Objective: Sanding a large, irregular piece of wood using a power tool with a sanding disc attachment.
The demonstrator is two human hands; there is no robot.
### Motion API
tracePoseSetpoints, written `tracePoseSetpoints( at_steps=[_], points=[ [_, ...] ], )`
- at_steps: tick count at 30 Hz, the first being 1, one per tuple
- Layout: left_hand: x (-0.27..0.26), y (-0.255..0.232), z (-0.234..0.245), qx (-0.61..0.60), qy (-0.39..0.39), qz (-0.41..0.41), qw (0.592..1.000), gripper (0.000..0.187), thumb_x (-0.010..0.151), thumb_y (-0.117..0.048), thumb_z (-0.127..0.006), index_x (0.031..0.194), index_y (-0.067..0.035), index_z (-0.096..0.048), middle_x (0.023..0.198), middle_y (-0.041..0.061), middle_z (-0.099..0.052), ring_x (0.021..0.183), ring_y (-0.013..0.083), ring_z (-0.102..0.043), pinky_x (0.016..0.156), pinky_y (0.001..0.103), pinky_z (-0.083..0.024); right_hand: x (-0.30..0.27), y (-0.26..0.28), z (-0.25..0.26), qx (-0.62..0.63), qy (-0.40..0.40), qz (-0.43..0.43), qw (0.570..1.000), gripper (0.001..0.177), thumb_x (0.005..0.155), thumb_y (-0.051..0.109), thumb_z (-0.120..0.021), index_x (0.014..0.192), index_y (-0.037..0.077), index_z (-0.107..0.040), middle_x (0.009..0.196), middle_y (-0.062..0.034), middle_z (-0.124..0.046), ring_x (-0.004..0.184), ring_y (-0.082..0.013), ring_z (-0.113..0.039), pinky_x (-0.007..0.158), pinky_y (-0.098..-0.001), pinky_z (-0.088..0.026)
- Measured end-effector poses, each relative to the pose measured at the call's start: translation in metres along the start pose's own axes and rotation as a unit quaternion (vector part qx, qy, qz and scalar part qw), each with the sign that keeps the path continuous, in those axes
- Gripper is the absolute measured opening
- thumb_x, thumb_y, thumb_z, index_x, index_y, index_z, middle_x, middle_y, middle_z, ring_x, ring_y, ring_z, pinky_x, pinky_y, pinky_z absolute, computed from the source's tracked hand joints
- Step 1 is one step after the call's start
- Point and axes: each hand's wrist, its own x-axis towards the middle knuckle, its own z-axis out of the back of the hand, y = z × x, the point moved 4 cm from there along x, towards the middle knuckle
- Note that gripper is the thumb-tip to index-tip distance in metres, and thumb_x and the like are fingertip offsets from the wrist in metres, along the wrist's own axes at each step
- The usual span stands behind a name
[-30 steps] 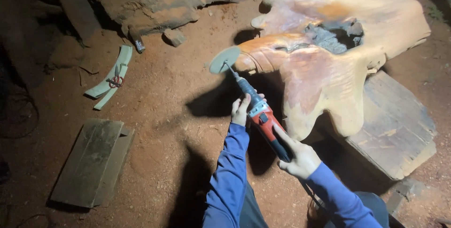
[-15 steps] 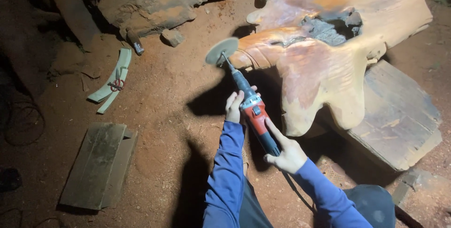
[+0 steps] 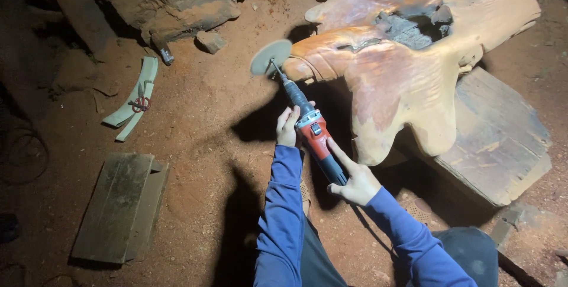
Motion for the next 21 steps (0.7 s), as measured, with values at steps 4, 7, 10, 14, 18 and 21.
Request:
tracePoseSetpoints(
  at_steps=[4,7,10,14,18,21],
  points=[
    [0.007,0.022,0.006,-0.049,-0.020,0.012,0.999,0.076,0.075,-0.039,-0.093,0.136,-0.004,-0.065,0.136,0.023,-0.060,0.127,0.0308,-0.059,0.113,0.045,-0.046,0.001,-0.010,0.003,-0.040,0.013,0.005,0.999,0.116,0.063,0.034,-0.086,0.157,0.059,-0.024,0.123,-0.0257,-0.070,0.120,-0.0456,-0.065,0.106,-0.0514,-0.054],
    [0.007,0.016,0.005,-0.049,-0.025,0.020,0.998,0.080,0.074,-0.041,-0.092,0.138,-0.002,-0.063,0.138,0.025,-0.059,0.129,0.0326,-0.058,0.114,0.045,-0.044,0.001,-0.009,0.007,-0.057,0.014,0.004,0.998,0.117,0.061,0.035,-0.086,0.157,0.059,-0.025,0.126,-0.0206,-0.070,0.121,-0.0431,-0.065,0.107,-0.0506,-0.053],
    [0.004,0.010,-0.001,-0.046,-0.025,0.032,0.998,0.087,0.072,-0.044,-0.092,0.140,0.000,-0.060,0.140,0.027,-0.057,0.132,0.0352,-0.056,0.115,0.046,-0.042,0.005,-0.007,0.008,-0.053,0.004,0.020,0.998,0.115,0.063,0.034,-0.085,0.158,0.058,-0.025,0.126,-0.0205,-0.070,0.121,-0.0441,-0.065,0.107,-0.0513,-0.053],
    [-0.001,0.012,-0.006,-0.043,-0.026,0.038,0.998,0.083,0.072,-0.043,-0.092,0.138,-0.003,-0.062,0.139,0.024,-0.059,0.130,0.0318,-0.058,0.114,0.044,-0.045,0.003,-0.011,0.010,-0.062,0.004,0.025,0.998,0.114,0.063,0.034,-0.085,0.158,0.055,-0.025,0.129,-0.0187,-0.069,0.121,-0.0454,-0.064,0.108,-0.0529,-0.052],
    [-0.006,0.017,0.000,-0.033,-0.033,0.048,0.998,0.078,0.071,-0.042,-0.092,0.135,-0.006,-0.065,0.138,0.020,-0.062,0.128,0.0275,-0.060,0.112,0.041,-0.048,-0.004,-0.011,0.016,-0.099,0.005,0.026,0.995,0.114,0.061,0.036,-0.085,0.157,0.057,-0.027,0.132,-0.0137,-0.069,0.121,-0.0431,-0.065,0.110,-0.0517,-0.052],
    [0.068,0.099,0.046,-0.215,0.191,0.035,0.957,0.050,0.104,-0.026,-0.065,0.142,0.003,-0.049,0.132,0.034,-0.063,0.115,0.0472,-0.066,0.094,0.057,-0.058,-0.014,0.003,0.025,-0.117,0.022,0.017,0.993,0.110,0.063,0.033,-0.081,0.157,0.056,-0.027,0.133,-0.0141,-0.069,0.121,-0.0442,-0.065,0.110,-0.0536,-0.052]
  ],
)
